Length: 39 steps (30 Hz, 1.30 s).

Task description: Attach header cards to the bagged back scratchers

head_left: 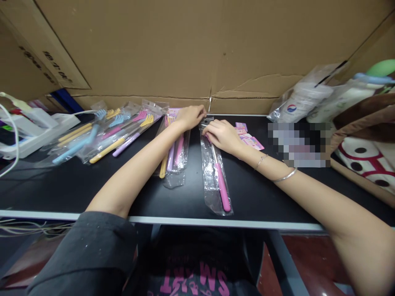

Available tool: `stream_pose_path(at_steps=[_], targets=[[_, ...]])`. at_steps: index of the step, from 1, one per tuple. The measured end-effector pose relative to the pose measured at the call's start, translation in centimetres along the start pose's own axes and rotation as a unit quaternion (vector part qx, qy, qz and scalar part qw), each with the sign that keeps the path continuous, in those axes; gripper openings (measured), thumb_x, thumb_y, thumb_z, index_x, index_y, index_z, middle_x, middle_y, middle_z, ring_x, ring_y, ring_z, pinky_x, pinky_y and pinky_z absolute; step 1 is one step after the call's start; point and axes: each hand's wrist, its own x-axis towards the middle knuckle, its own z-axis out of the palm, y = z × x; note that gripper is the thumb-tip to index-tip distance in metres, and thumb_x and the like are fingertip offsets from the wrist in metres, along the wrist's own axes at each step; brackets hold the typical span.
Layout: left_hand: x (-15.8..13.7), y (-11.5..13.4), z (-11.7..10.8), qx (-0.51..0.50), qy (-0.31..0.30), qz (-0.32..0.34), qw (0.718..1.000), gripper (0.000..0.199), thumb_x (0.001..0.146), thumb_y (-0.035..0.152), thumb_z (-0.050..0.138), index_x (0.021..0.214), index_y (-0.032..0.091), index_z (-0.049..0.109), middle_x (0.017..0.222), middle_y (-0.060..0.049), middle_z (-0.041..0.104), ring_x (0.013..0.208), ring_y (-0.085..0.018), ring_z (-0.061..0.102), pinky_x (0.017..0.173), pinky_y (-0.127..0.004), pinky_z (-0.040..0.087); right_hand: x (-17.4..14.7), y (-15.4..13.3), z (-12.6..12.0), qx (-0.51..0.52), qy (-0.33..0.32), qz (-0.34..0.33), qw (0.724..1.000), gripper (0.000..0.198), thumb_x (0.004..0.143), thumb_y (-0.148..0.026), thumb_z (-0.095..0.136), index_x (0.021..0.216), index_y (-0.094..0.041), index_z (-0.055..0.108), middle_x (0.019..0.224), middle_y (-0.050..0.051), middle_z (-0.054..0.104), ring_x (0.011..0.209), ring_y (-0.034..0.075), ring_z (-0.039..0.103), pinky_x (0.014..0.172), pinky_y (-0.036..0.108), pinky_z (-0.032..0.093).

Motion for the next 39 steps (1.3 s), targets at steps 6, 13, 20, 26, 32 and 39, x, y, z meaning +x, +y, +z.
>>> stream_pose_path(at_steps=[6, 13, 20, 26, 32, 39], targets=[[1.1, -1.7, 0.8, -0.155, -0.015, 0.032, 0.987, 0.026, 0.094, 0.026, 0.045, 0.108, 0.015, 0.064, 0.099, -0.006, 0.073, 0.089, -0.016, 0.066, 0.082, -0.026, 0.046, 0.0, -0.1, -0.1, 0.004, 0.001, 0.001, 1.000, 0.023, 0.094, -0.017, 0.041, 0.091, -0.018, 0.064, 0.091, 0.008, 0.069, 0.090, 0.023, 0.056, 0.078, 0.035, 0.034], [1.3, -2.7, 0.8, -0.202, -0.035, 0.088, 0.975, 0.029, 0.084, 0.021, 0.057, 0.112, 0.014, 0.062, 0.078, -0.001, 0.067, 0.070, -0.012, 0.058, 0.070, -0.022, 0.042, 0.1, -0.1, -0.1, -0.003, -0.004, -0.001, 1.000, 0.023, 0.094, -0.018, 0.041, 0.090, -0.019, 0.064, 0.091, 0.009, 0.068, 0.090, 0.023, 0.055, 0.075, 0.035, 0.032], [1.1, -2.7, 0.2, -0.183, -0.039, 0.082, 0.979, 0.034, 0.080, 0.016, 0.055, 0.112, 0.014, 0.064, 0.078, -0.001, 0.065, 0.070, -0.012, 0.056, 0.067, -0.022, 0.039, 0.2, -0.2, -0.2, -0.007, -0.014, 0.000, 1.000, 0.023, 0.095, -0.018, 0.041, 0.091, -0.019, 0.064, 0.092, 0.009, 0.068, 0.091, 0.023, 0.055, 0.076, 0.035, 0.032], [0.9, -2.7, -0.6, -0.177, -0.088, 0.086, 0.976, 0.041, 0.073, 0.017, 0.059, 0.114, 0.014, 0.065, 0.086, -0.003, 0.070, 0.076, -0.013, 0.060, 0.074, -0.023, 0.044, 0.2, -0.3, -0.3, -0.002, -0.020, 0.002, 1.000, 0.024, 0.095, -0.017, 0.041, 0.093, -0.019, 0.065, 0.094, 0.010, 0.068, 0.093, 0.023, 0.056, 0.078, 0.035, 0.032], [0.9, -2.9, -1.0, -0.155, -0.091, 0.094, 0.979, 0.034, 0.079, 0.026, 0.057, 0.109, 0.014, 0.069, 0.087, -0.005, 0.071, 0.077, -0.013, 0.061, 0.073, -0.023, 0.044, 0.2, -0.3, -0.3, -0.013, -0.021, -0.009, 1.000, 0.023, 0.094, -0.018, 0.042, 0.093, -0.020, 0.065, 0.095, 0.010, 0.069, 0.092, 0.024, 0.056, 0.078, 0.036, 0.033], [0.7, -2.7, -1.3, -0.211, -0.105, 0.073, 0.969, 0.029, 0.087, 0.025, 0.053, 0.109, 0.012, 0.067, 0.079, -0.004, 0.071, 0.067, -0.010, 0.059, 0.071, -0.022, 0.046, 0.2, -0.4, -0.3, 0.037, 0.005, 0.023, 0.999, 0.023, 0.093, -0.019, 0.042, 0.088, -0.020, 0.065, 0.092, 0.009, 0.069, 0.090, 0.024, 0.057, 0.077, 0.035, 0.036]])
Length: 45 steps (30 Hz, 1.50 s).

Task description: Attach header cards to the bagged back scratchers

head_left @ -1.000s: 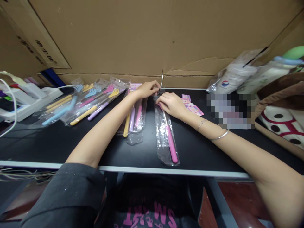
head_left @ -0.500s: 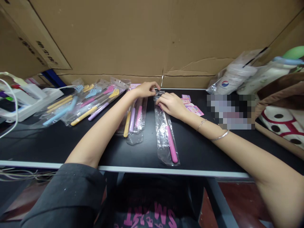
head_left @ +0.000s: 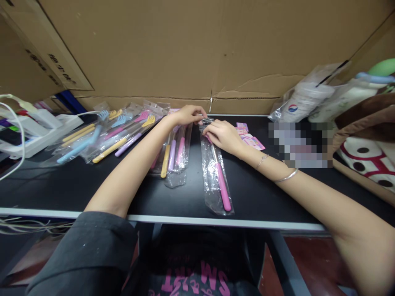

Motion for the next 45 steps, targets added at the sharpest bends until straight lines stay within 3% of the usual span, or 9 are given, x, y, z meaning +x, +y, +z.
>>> stream_pose_path(at_steps=[5, 10, 14, 19, 24, 28, 39, 45], targets=[[-0.1, 0.1, -0.1, -0.016, 0.000, -0.012, 1.000, 0.028, 0.088, 0.021, 0.052, 0.112, 0.013, 0.064, 0.072, -0.002, 0.068, 0.063, -0.010, 0.058, 0.070, -0.022, 0.047, -0.2, 0.8, 0.0, 0.092, 0.064, 0.110, 0.988, 0.022, 0.091, -0.021, 0.045, 0.093, -0.020, 0.067, 0.089, 0.007, 0.068, 0.081, 0.021, 0.059, 0.076, 0.033, 0.041], [-0.2, 0.2, -0.1, -0.011, 0.006, -0.010, 1.000, 0.027, 0.090, 0.023, 0.051, 0.113, 0.014, 0.064, 0.079, -0.003, 0.071, 0.066, -0.009, 0.061, 0.070, -0.021, 0.047, -0.7, 4.5, -1.0, 0.034, 0.087, 0.215, 0.972, 0.019, 0.089, -0.024, 0.050, 0.093, -0.021, 0.069, 0.081, 0.007, 0.065, 0.083, 0.025, 0.058, 0.075, 0.038, 0.043], [-0.3, 0.6, -0.2, -0.010, 0.000, -0.020, 1.000, 0.029, 0.092, 0.023, 0.049, 0.114, 0.014, 0.065, 0.086, -0.005, 0.072, 0.070, -0.010, 0.063, 0.072, -0.022, 0.048, -1.5, 7.9, -1.8, -0.011, 0.038, 0.262, 0.964, 0.018, 0.088, -0.031, 0.055, 0.089, -0.021, 0.070, 0.079, 0.010, 0.063, 0.096, 0.032, 0.057, 0.082, 0.047, 0.044], [-0.2, 0.3, -0.2, 0.004, -0.007, -0.017, 1.000, 0.032, 0.092, 0.026, 0.049, 0.116, 0.014, 0.066, 0.090, -0.006, 0.073, 0.075, -0.012, 0.065, 0.077, -0.026, 0.048, -2.3, 10.5, -2.3, -0.040, -0.065, 0.250, 0.965, 0.022, 0.085, -0.040, 0.061, 0.086, -0.021, 0.073, 0.092, 0.013, 0.069, 0.102, 0.036, 0.055, 0.087, 0.055, 0.044], [-0.1, -0.3, -0.3, -0.003, -0.023, 0.002, 1.000, 0.032, 0.092, 0.028, 0.048, 0.115, 0.016, 0.067, 0.088, -0.005, 0.072, 0.073, -0.011, 0.064, 0.075, -0.023, 0.048, -2.6, 12.0, -3.0, 0.024, -0.145, 0.227, 0.963, 0.046, 0.073, -0.059, 0.069, 0.103, -0.024, 0.074, 0.101, 0.012, 0.065, 0.104, 0.034, 0.056, 0.093, 0.054, 0.045], [-0.1, -0.4, -0.3, -0.015, -0.029, 0.002, 0.999, 0.033, 0.090, 0.028, 0.049, 0.114, 0.014, 0.067, 0.088, -0.006, 0.071, 0.072, -0.011, 0.063, 0.072, -0.022, 0.048, -2.8, 12.3, -3.7, 0.073, -0.194, 0.219, 0.954, 0.056, 0.070, -0.059, 0.073, 0.114, -0.024, 0.071, 0.113, 0.013, 0.063, 0.112, 0.034, 0.056, 0.100, 0.052, 0.043], [-0.1, -0.7, -0.3, 0.013, -0.014, -0.015, 1.000, 0.037, 0.089, 0.030, 0.051, 0.117, 0.015, 0.069, 0.090, -0.006, 0.074, 0.075, -0.013, 0.064, 0.073, -0.023, 0.047, -2.9, 12.6, -1.6, 0.087, -0.096, 0.206, 0.970, 0.034, 0.070, -0.052, 0.075, 0.086, -0.022, 0.068, 0.098, 0.011, 0.067, 0.100, 0.031, 0.057, 0.093, 0.053, 0.046], [-0.2, -0.5, -0.4, -0.001, -0.014, -0.025, 1.000, 0.036, 0.090, 0.029, 0.051, 0.118, 0.014, 0.069, 0.089, -0.006, 0.075, 0.068, -0.011, 0.062, 0.071, -0.023, 0.047, -2.2, 10.8, -1.0, 0.100, 0.005, 0.240, 0.966, 0.020, 0.075, -0.040, 0.072, 0.079, -0.023, 0.063, 0.092, 0.009, 0.070, 0.097, 0.030, 0.059, 0.091, 0.051, 0.046]])
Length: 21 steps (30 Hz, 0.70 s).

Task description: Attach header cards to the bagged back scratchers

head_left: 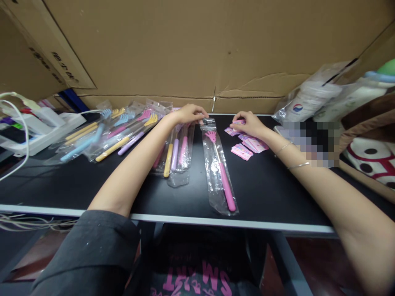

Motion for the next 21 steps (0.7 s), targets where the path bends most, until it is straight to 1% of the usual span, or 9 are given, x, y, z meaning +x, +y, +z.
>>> stream_pose_path(at_steps=[4, 8, 12, 15, 19, 21], targets=[[0.0, 0.0, 0.0, 0.000, 0.004, 0.002, 1.000, 0.035, 0.090, 0.029, 0.051, 0.116, 0.015, 0.071, 0.086, -0.005, 0.075, 0.067, -0.011, 0.062, 0.071, -0.022, 0.047, -0.1, -2.5, 0.4, 0.017, 0.052, -0.009, 0.998, 0.018, 0.080, -0.038, 0.067, 0.074, -0.022, 0.060, 0.086, 0.007, 0.069, 0.092, 0.027, 0.059, 0.089, 0.048, 0.046], [0.0, 0.0, 0.0, 0.016, 0.011, 0.006, 1.000, 0.037, 0.090, 0.029, 0.051, 0.117, 0.015, 0.071, 0.082, -0.005, 0.075, 0.068, -0.011, 0.062, 0.072, -0.022, 0.047, -0.7, -5.2, 0.9, 0.066, 0.089, -0.001, 0.994, 0.024, 0.082, -0.043, 0.064, 0.074, -0.021, 0.060, 0.081, 0.007, 0.066, 0.087, 0.024, 0.058, 0.082, 0.042, 0.047], [0.0, 0.0, 0.0, 0.020, 0.016, 0.009, 1.000, 0.037, 0.089, 0.028, 0.050, 0.116, 0.015, 0.072, 0.084, -0.004, 0.075, 0.067, -0.011, 0.061, 0.072, -0.021, 0.046, -1.3, -7.3, 1.6, 0.137, 0.073, 0.012, 0.988, 0.037, 0.087, -0.054, 0.056, 0.070, -0.022, 0.055, 0.068, 0.004, 0.058, 0.072, 0.020, 0.055, 0.069, 0.036, 0.045], [0.0, 0.0, 0.0, 0.018, 0.021, 0.009, 1.000, 0.036, 0.089, 0.026, 0.050, 0.116, 0.014, 0.072, 0.082, -0.004, 0.074, 0.066, -0.010, 0.061, 0.071, -0.020, 0.046, -1.5, -8.2, 2.1, 0.200, 0.059, 0.017, 0.978, 0.045, 0.086, -0.062, 0.055, 0.066, -0.022, 0.049, 0.061, 0.001, 0.050, 0.061, 0.015, 0.049, 0.058, 0.031, 0.040], [0.1, -0.2, 0.1, 0.006, 0.021, 0.009, 1.000, 0.036, 0.088, 0.025, 0.050, 0.116, 0.013, 0.070, 0.081, -0.004, 0.074, 0.064, -0.009, 0.061, 0.068, -0.020, 0.046, -1.7, -8.7, 2.7, 0.260, 0.025, 0.043, 0.964, 0.046, 0.086, -0.065, 0.055, 0.071, -0.022, 0.048, 0.056, -0.003, 0.043, 0.046, 0.010, 0.039, 0.043, 0.027, 0.030], [0.2, -0.4, 0.1, -0.002, 0.027, 0.013, 1.000, 0.035, 0.088, 0.025, 0.051, 0.115, 0.013, 0.070, 0.083, -0.004, 0.074, 0.065, -0.010, 0.061, 0.069, -0.020, 0.046, -1.7, -8.6, 2.9, 0.280, 0.018, 0.050, 0.958, 0.045, 0.086, -0.066, 0.056, 0.074, -0.022, 0.049, 0.054, -0.005, 0.041, 0.040, 0.009, 0.036, 0.039, 0.026, 0.026]])
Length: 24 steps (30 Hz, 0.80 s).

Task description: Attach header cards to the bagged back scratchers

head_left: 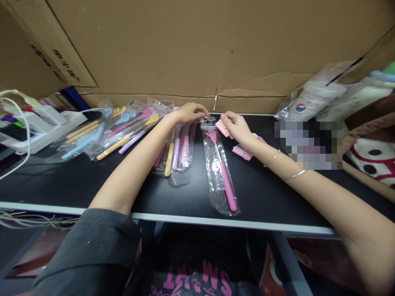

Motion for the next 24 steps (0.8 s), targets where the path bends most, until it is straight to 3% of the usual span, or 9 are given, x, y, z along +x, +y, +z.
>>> stream_pose_path(at_steps=[6, 11, 14, 18, 24], targets=[[0.1, -0.1, 0.1, -0.003, 0.000, -0.001, 1.000, 0.035, 0.087, 0.024, 0.053, 0.117, 0.011, 0.068, 0.085, -0.006, 0.075, 0.067, -0.010, 0.062, 0.068, -0.021, 0.046, 0.4, 1.0, 0.2, 0.072, -0.005, -0.017, 0.997, 0.041, 0.082, -0.064, 0.062, 0.087, -0.024, 0.052, 0.058, -0.005, 0.053, 0.041, 0.010, 0.045, 0.041, 0.027, 0.038], [0.2, -0.1, 0.2, 0.008, 0.009, 0.003, 1.000, 0.032, 0.088, 0.023, 0.054, 0.115, 0.011, 0.068, 0.088, -0.006, 0.075, 0.071, -0.011, 0.064, 0.070, -0.022, 0.047, 0.4, 1.3, 0.1, 0.028, 0.020, -0.063, 0.997, 0.028, 0.079, -0.046, 0.072, 0.088, -0.024, 0.058, 0.079, 0.000, 0.065, 0.065, 0.015, 0.059, 0.063, 0.033, 0.051], [0.3, -0.2, 0.2, -0.002, 0.010, 0.018, 1.000, 0.030, 0.088, 0.025, 0.055, 0.112, 0.012, 0.068, 0.085, -0.005, 0.075, 0.075, -0.012, 0.067, 0.075, -0.023, 0.048, 0.5, 1.4, -0.2, -0.031, 0.033, -0.098, 0.994, 0.017, 0.079, -0.037, 0.071, 0.081, -0.022, 0.063, 0.086, 0.003, 0.068, 0.081, 0.019, 0.062, 0.079, 0.038, 0.051], [0.3, -0.2, 0.3, -0.029, 0.015, 0.022, 0.999, 0.028, 0.090, 0.028, 0.056, 0.109, 0.012, 0.069, 0.082, -0.006, 0.075, 0.075, -0.014, 0.068, 0.077, -0.025, 0.049, 0.6, 1.7, -0.5, -0.060, 0.038, -0.115, 0.991, 0.011, 0.076, -0.031, 0.071, 0.077, -0.022, 0.066, 0.094, 0.004, 0.070, 0.092, 0.022, 0.063, 0.082, 0.039, 0.051], [0.2, -0.2, 0.5, -0.088, 0.013, 0.026, 0.996, 0.023, 0.090, 0.024, 0.057, 0.107, 0.011, 0.066, 0.077, -0.006, 0.073, 0.070, -0.012, 0.068, 0.072, -0.024, 0.049, 0.7, 2.1, -0.5, -0.023, -0.001, -0.089, 0.996, 0.008, 0.080, -0.025, 0.060, 0.077, -0.022, 0.067, 0.087, 0.003, 0.072, 0.083, 0.020, 0.065, 0.080, 0.038, 0.051]])
